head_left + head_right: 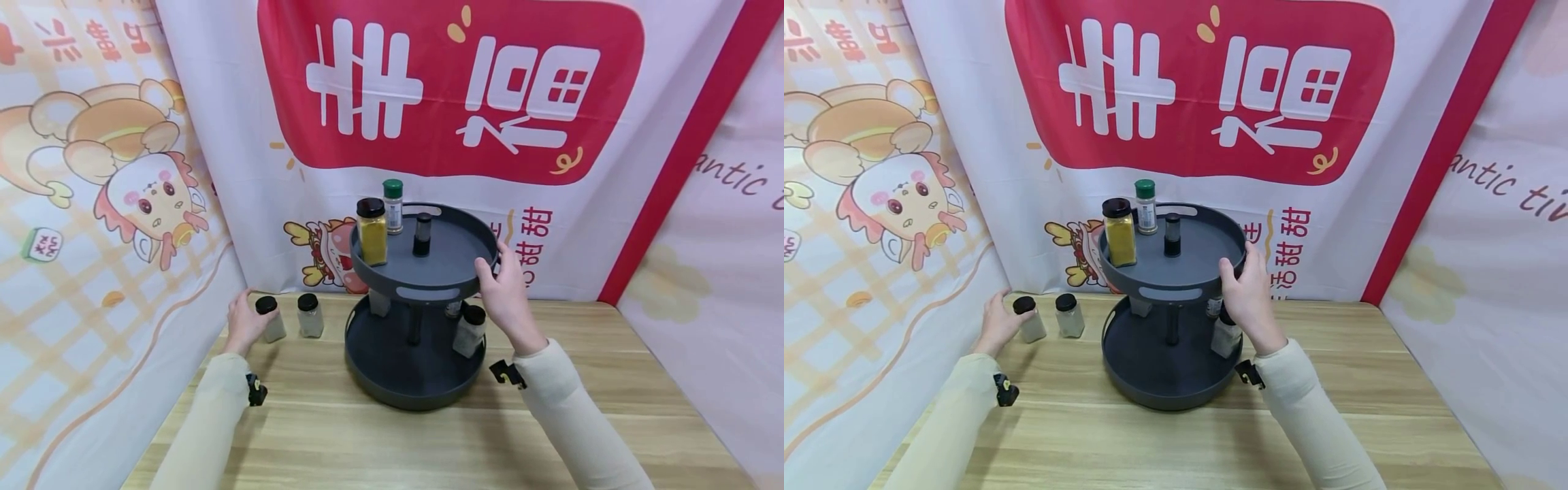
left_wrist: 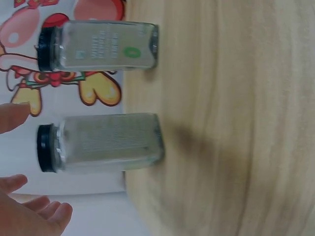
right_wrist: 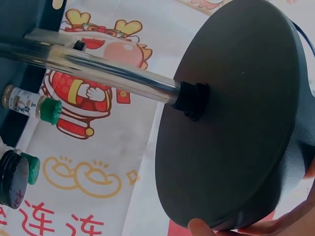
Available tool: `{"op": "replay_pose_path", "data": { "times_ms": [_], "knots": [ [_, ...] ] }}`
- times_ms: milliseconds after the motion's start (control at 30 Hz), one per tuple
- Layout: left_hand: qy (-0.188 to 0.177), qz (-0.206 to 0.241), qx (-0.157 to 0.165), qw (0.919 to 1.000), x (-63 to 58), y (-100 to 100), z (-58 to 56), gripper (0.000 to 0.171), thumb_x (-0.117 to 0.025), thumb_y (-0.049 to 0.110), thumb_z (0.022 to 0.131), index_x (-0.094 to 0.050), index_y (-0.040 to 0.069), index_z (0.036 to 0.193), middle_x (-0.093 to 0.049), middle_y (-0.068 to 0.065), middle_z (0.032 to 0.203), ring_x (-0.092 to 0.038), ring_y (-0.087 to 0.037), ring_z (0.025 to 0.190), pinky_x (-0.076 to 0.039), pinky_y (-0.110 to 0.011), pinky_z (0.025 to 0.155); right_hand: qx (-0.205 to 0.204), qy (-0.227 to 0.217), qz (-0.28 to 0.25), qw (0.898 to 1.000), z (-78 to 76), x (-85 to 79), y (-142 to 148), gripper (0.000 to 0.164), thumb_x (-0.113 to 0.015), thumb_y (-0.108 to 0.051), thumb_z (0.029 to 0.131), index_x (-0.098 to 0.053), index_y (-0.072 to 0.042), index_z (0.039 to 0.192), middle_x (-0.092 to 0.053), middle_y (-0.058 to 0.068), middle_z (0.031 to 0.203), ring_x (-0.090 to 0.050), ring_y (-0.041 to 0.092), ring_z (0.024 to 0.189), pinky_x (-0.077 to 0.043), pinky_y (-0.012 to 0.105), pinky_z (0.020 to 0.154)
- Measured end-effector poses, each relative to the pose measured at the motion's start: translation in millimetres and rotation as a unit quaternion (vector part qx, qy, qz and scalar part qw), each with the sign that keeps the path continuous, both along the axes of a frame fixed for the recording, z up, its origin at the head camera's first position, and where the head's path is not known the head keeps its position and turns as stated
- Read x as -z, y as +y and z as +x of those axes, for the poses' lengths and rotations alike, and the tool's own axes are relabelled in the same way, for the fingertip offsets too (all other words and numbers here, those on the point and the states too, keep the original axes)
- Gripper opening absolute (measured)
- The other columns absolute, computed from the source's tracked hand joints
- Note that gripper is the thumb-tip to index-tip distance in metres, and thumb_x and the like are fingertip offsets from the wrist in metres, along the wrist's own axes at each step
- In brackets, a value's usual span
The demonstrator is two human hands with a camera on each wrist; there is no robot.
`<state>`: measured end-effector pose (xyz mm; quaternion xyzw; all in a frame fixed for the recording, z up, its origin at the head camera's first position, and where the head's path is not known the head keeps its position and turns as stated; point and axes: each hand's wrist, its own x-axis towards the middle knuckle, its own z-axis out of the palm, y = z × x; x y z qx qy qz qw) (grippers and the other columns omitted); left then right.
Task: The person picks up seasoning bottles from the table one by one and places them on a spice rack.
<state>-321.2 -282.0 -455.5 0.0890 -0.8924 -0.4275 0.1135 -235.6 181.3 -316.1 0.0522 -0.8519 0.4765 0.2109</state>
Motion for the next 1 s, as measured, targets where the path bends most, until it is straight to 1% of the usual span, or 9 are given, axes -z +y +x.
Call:
{"op": "replay_pose_path", "data": {
  "times_ms": [133,267,467,567,667,733,800,900,1000],
  "knots": [
    [-0.002,0.013,0.004,0.9999,10.3,-3.0,-4.7,0.089,-0.071,0.016,0.082,-0.014,-0.003,0.148,-0.015,-0.034,0.147,-0.017,-0.047,0.135,-0.019,-0.055,0.109,0.002,0.003,0.007,1.0,2.4,0.4,-2.1,0.065,-0.044,-0.04,0.098,-0.025,-0.003,0.148,-0.031,0.021,0.143,-0.034,0.033,0.128,-0.029,0.053,0.105],
    [-0.005,0.019,0.015,0.9997,18.1,-6.0,-8.4,0.09,-0.07,0.014,0.081,-0.012,-0.005,0.148,-0.015,-0.035,0.147,-0.018,-0.047,0.135,-0.018,-0.054,0.11,0.012,-0.004,0.019,1.0,4.3,1.0,-3.5,0.067,-0.044,-0.042,0.097,-0.025,-0.002,0.148,-0.03,0.021,0.145,-0.033,0.033,0.13,-0.027,0.054,0.106],
    [-0.023,0.042,0.039,0.9981,22.5,-8.5,-15.5,0.092,-0.068,0.013,0.083,-0.005,-0.003,0.149,-0.013,-0.033,0.149,-0.017,-0.047,0.135,-0.019,-0.055,0.109,0.016,-0.013,0.026,0.999,7.5,0.5,-4.4,0.071,-0.042,-0.047,0.097,-0.023,-0.002,0.148,-0.026,0.021,0.147,-0.029,0.035,0.132,-0.026,0.055,0.106],
    [-0.036,0.048,0.047,0.9971,23.6,-8.8,-18.9,0.093,-0.067,0.013,0.084,-0.002,-0.002,0.149,-0.013,-0.034,0.149,-0.018,-0.049,0.134,-0.019,-0.056,0.109,0.012,-0.007,0.028,1.0,8.9,0.2,-4.5,0.071,-0.042,-0.047,0.097,-0.022,-0.001,0.148,-0.024,0.021,0.148,-0.028,0.035,0.133,-0.025,0.056,0.106],
    [-0.037,0.053,0.047,0.9968,26.8,-9.9,-22.1,0.094,-0.068,0.013,0.083,-0.003,-0.002,0.149,-0.017,-0.035,0.147,-0.022,-0.05,0.132,-0.021,-0.056,0.108,0.008,0.003,0.029,1.0,9.4,0.7,-3.7,0.07,-0.041,-0.046,0.097,-0.023,-0.001,0.148,-0.023,0.021,0.149,-0.026,0.035,0.134,-0.024,0.056,0.107],
    [-0.031,0.055,0.046,0.997,29.9,-10.5,-23.9,0.093,-0.069,0.013,0.082,-0.005,-0.002,0.148,-0.021,-0.036,0.145,-0.025,-0.05,0.131,-0.022,-0.055,0.108,0.005,0.009,0.031,0.999,9.5,1.1,-3.1,0.07,-0.041,-0.047,0.098,-0.023,-0.001,0.148,-0.023,0.022,0.149,-0.026,0.035,0.135,-0.024,0.056,0.107],
    [-0.02,0.066,0.046,0.9966,33.7,-10.8,-25.7,0.089,-0.069,0.011,0.082,-0.01,-0.003,0.147,-0.027,-0.035,0.143,-0.029,-0.049,0.129,-0.024,-0.054,0.107,0.004,0.015,0.031,0.999,9.6,1.5,-2.6,0.069,-0.041,-0.045,0.098,-0.023,0.0,0.148,-0.023,0.022,0.149,-0.025,0.036,0.135,-0.024,0.056,0.107],
    [-0.011,0.068,0.052,0.9963,39.4,-9.3,-27.1,0.075,-0.068,0.01,0.083,-0.02,-0.006,0.139,-0.037,-0.034,0.135,-0.038,-0.047,0.122,-0.03,-0.054,0.104,0.006,0.024,0.029,0.999,9.2,1.9,-1.2,0.068,-0.039,-0.045,0.099,-0.024,0.0,0.147,-0.026,0.023,0.147,-0.027,0.036,0.134,-0.025,0.056,0.106],
    [-0.012,0.074,0.054,0.9957,42.6,-6.9,-27.1,0.063,-0.067,0.009,0.084,-0.026,-0.007,0.131,-0.043,-0.032,0.128,-0.043,-0.045,0.118,-0.033,-0.054,0.101,0.002,0.029,0.015,0.999,7.0,1.5,1.5,0.067,-0.038,-0.045,0.099,-0.025,0.0,0.146,-0.028,0.023,0.144,-0.031,0.036,0.131,-0.029,0.054,0.104]
  ]
}}
